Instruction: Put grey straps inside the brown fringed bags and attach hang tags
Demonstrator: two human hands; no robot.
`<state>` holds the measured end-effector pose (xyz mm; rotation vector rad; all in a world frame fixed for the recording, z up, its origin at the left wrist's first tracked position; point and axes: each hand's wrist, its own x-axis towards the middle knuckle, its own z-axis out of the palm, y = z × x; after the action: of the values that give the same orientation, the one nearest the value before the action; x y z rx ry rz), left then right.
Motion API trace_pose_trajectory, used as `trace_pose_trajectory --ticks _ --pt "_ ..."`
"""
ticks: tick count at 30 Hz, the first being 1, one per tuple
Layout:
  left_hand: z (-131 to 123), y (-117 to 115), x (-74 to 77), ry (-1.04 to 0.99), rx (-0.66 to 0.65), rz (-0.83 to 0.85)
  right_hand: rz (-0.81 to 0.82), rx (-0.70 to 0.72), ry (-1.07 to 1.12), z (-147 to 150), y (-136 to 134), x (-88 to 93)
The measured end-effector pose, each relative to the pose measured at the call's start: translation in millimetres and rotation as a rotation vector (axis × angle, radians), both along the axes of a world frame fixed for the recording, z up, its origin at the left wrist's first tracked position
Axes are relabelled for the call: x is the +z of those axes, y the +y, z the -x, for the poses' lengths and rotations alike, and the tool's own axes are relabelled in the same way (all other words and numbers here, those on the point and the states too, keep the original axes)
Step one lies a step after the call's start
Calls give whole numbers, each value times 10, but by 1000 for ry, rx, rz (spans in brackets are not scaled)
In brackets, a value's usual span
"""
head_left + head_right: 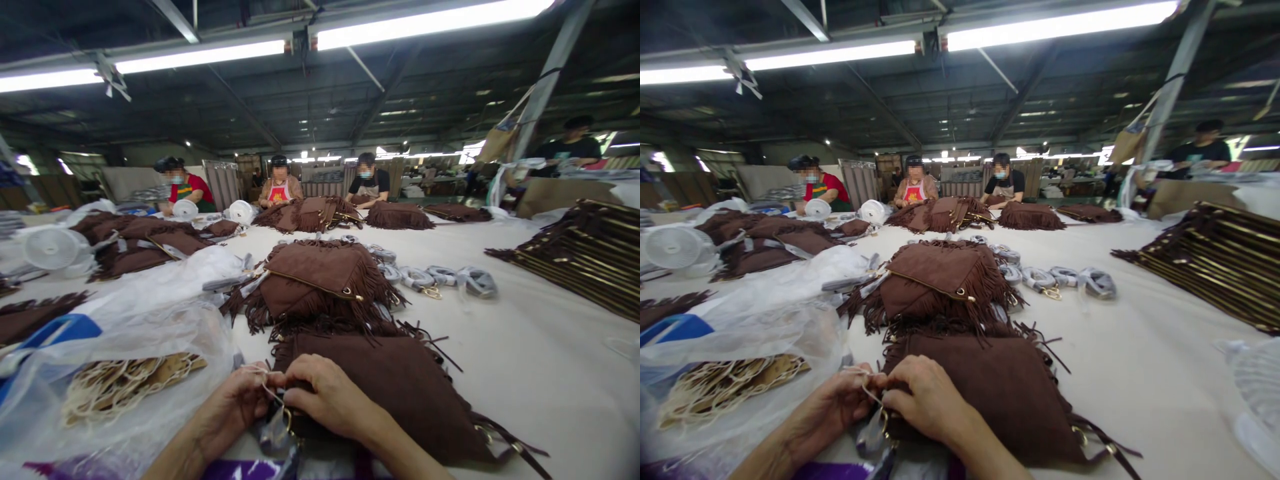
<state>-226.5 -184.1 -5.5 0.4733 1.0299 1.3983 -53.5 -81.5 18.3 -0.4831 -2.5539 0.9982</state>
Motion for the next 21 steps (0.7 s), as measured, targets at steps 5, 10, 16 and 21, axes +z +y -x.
trace_pose_trajectory --ticks 5,10,16,21 --pt "38 -10 -25 -84 56 43 102 137 -138 -309 123 97" --pt "33 -14 -22 -61 85 99 -70 119 -176 -381 81 -16" --pt "-37 14 -7 30 -15 60 90 117 -65 -382 65 105" --pt "-110 30 1 96 7 116 432 9 134 -336 107 105"
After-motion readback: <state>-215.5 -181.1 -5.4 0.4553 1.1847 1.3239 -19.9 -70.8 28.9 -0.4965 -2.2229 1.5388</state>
